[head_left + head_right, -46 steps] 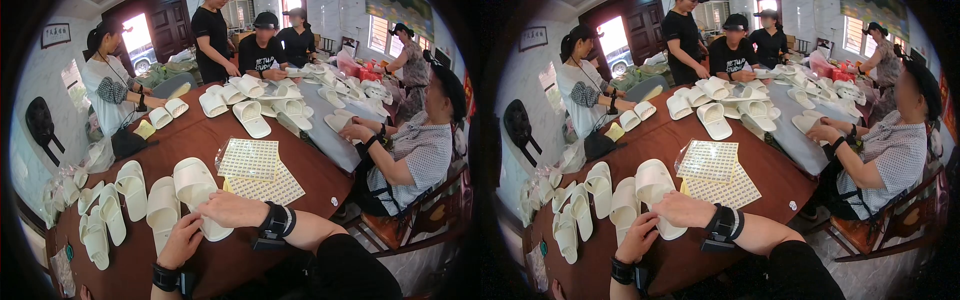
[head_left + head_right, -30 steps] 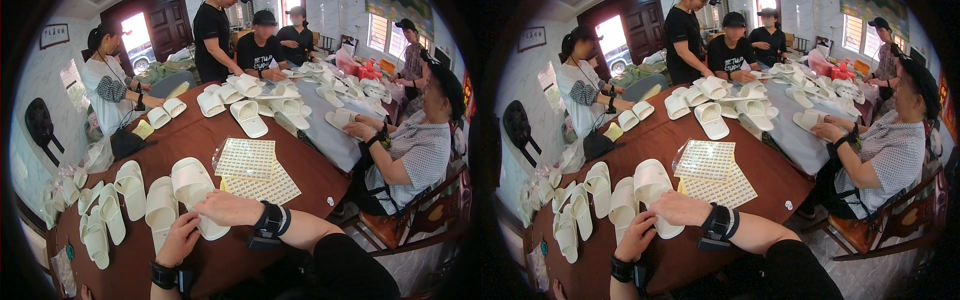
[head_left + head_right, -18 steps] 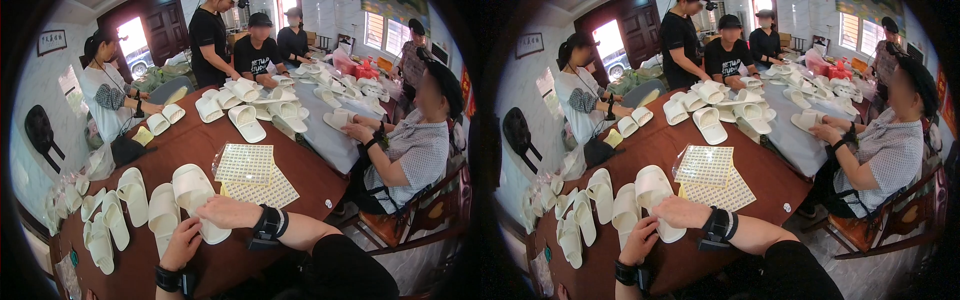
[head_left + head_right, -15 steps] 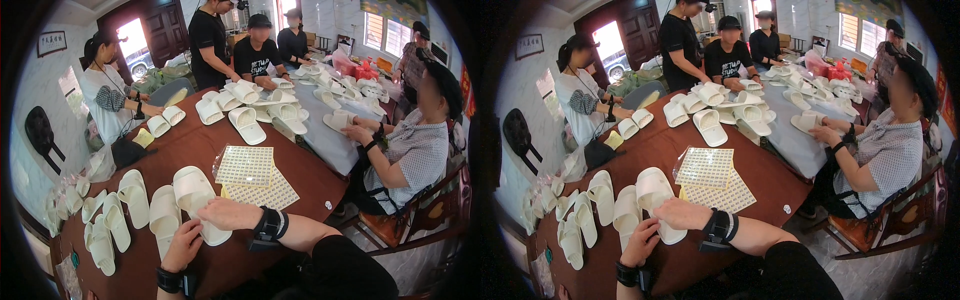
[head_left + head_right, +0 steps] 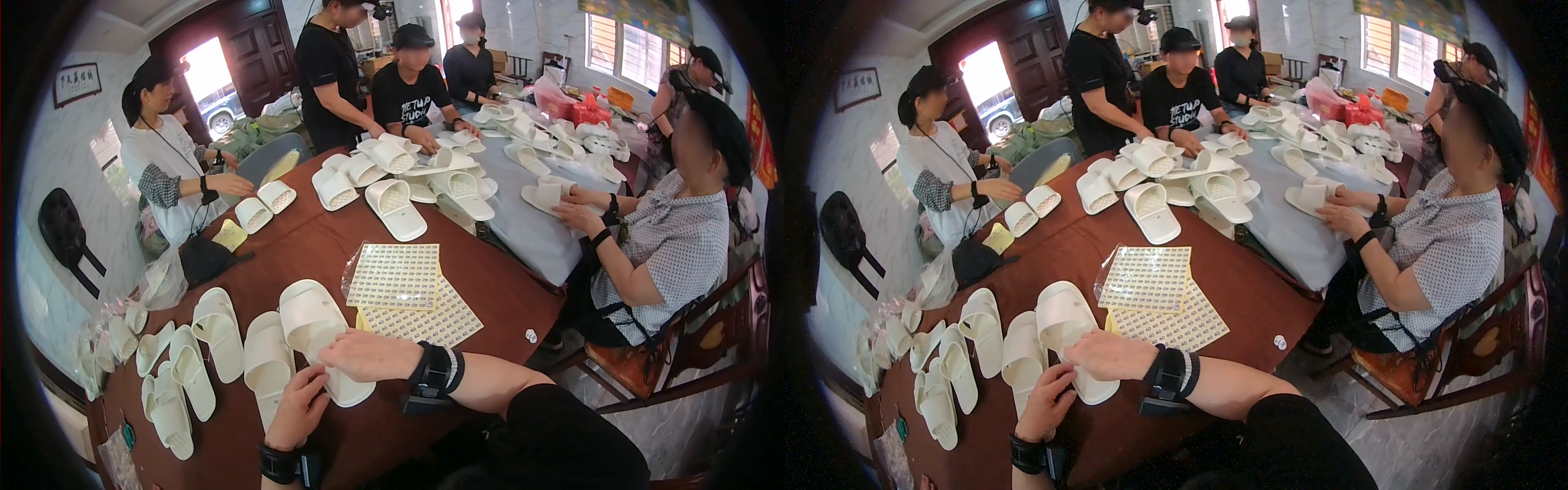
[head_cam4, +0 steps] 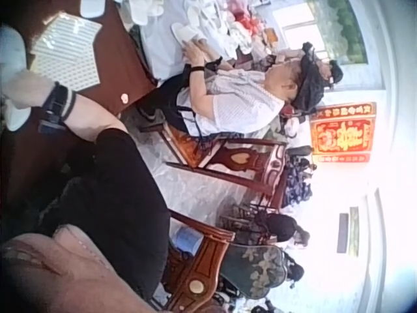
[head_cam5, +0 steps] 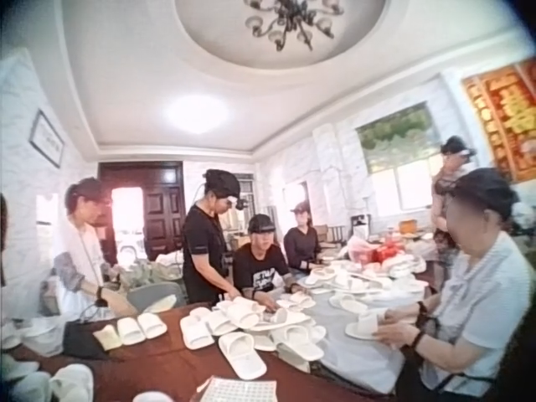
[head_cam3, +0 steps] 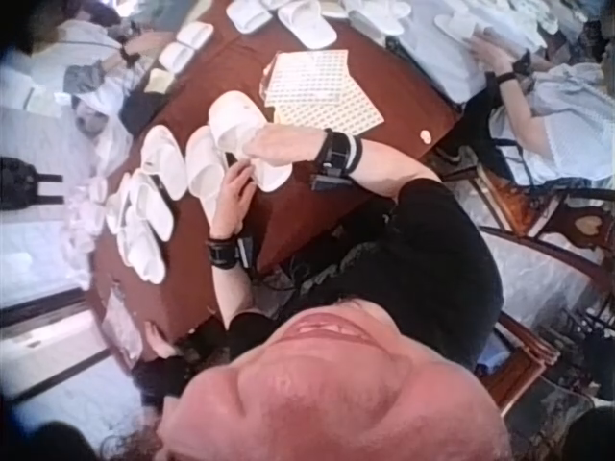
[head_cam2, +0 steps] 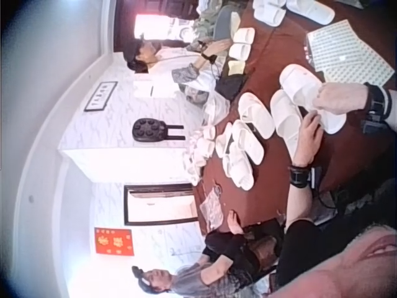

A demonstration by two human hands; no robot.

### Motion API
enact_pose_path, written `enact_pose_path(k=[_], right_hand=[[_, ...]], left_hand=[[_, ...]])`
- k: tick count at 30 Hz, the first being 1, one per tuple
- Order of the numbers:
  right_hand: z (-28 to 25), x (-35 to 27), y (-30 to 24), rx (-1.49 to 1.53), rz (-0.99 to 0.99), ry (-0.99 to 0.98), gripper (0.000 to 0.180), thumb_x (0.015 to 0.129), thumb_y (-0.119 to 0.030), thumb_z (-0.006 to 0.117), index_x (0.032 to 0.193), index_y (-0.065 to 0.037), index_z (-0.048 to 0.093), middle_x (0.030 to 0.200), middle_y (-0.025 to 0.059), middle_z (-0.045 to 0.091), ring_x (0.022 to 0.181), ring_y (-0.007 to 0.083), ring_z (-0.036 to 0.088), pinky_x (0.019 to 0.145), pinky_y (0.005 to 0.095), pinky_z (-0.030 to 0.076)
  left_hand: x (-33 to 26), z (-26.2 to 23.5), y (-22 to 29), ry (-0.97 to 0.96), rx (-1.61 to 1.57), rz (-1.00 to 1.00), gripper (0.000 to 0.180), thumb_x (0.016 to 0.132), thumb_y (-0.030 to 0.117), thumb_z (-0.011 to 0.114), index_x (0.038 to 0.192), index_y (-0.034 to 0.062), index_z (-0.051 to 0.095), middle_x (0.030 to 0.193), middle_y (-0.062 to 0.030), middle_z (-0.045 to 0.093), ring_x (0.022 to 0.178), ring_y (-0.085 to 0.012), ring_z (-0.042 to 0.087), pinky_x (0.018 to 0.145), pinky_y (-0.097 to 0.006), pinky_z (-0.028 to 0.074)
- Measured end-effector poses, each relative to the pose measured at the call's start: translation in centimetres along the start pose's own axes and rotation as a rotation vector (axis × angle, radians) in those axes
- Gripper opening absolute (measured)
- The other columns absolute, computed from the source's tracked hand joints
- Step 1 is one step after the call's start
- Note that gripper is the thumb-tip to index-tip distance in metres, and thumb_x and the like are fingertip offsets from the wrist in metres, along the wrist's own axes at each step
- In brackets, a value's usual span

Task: Applying size labels to the insoles of finished slippers.

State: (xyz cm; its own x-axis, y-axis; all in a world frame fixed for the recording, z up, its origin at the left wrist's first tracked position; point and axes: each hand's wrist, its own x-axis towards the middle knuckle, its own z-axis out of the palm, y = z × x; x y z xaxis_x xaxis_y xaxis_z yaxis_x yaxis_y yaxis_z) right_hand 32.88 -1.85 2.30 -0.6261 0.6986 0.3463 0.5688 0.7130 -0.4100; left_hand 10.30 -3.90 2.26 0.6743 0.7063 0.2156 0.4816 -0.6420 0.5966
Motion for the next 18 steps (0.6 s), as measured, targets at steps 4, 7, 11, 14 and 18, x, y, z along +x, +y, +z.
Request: enact_pose_path(k=[4, 7, 11, 14, 18], right_hand=[[0.02, -0.01, -0.09, -0.027, -0.008, -0.001, 0.013, 0.079, -0.003, 0.054, 0.090, -0.001, 0.059, 0.083, 0.0169, 0.065, 0.087, 0.0346, 0.063, 0.080, 0.0407, 0.048], [-0.12, -0.02, -0.38, -0.038, -0.013, 0.002, 0.012, 0.081, -0.004, 0.053, 0.090, -0.002, 0.059, 0.081, 0.0160, 0.066, 0.086, 0.0327, 0.063, 0.080, 0.0384, 0.047], [-0.06, -0.09, -0.24, -0.030, -0.013, 0.000, 0.013, 0.079, -0.004, 0.055, 0.091, 0.000, 0.059, 0.084, 0.0182, 0.066, 0.087, 0.0358, 0.064, 0.078, 0.0432, 0.049], [-0.14, -0.12, -0.33, -0.023, -0.028, 0.034, 0.012, 0.080, -0.004, 0.054, 0.090, 0.000, 0.060, 0.082, 0.0185, 0.066, 0.086, 0.0360, 0.065, 0.076, 0.0432, 0.050], [-0.25, -0.11, -0.44, -0.020, -0.013, 0.030, 0.012, 0.080, -0.004, 0.054, 0.089, 0.000, 0.060, 0.082, 0.0191, 0.066, 0.084, 0.0362, 0.065, 0.075, 0.0430, 0.051]], left_hand=[[-0.01, -0.01, -0.11, -0.004, 0.003, 0.008, 0.033, 0.082, 0.002, 0.063, 0.115, -0.0012, 0.062, 0.125, -0.0168, 0.055, 0.116, -0.0334, 0.054, 0.099, -0.038, 0.044], [-0.13, -0.03, -0.13, -0.005, 0.004, 0.001, 0.033, 0.082, 0.002, 0.063, 0.115, -0.0013, 0.062, 0.125, -0.0166, 0.055, 0.116, -0.0335, 0.054, 0.099, -0.038, 0.044], [-0.05, -0.02, 0.15, -0.001, 0.010, 0.000, 0.033, 0.082, 0.001, 0.063, 0.115, -0.0015, 0.061, 0.125, -0.0165, 0.055, 0.115, -0.0333, 0.054, 0.099, -0.038, 0.044], [-0.04, -0.07, 0.28, 0.002, 0.017, -0.010, 0.033, 0.082, 0.001, 0.063, 0.115, -0.0017, 0.061, 0.125, -0.0166, 0.055, 0.115, -0.0331, 0.054, 0.099, -0.037, 0.044], [-0.04, -0.06, 0.27, 0.003, 0.026, -0.012, 0.034, 0.082, 0.002, 0.063, 0.116, -0.0020, 0.061, 0.126, -0.0168, 0.055, 0.115, -0.0332, 0.054, 0.099, -0.037, 0.043]])
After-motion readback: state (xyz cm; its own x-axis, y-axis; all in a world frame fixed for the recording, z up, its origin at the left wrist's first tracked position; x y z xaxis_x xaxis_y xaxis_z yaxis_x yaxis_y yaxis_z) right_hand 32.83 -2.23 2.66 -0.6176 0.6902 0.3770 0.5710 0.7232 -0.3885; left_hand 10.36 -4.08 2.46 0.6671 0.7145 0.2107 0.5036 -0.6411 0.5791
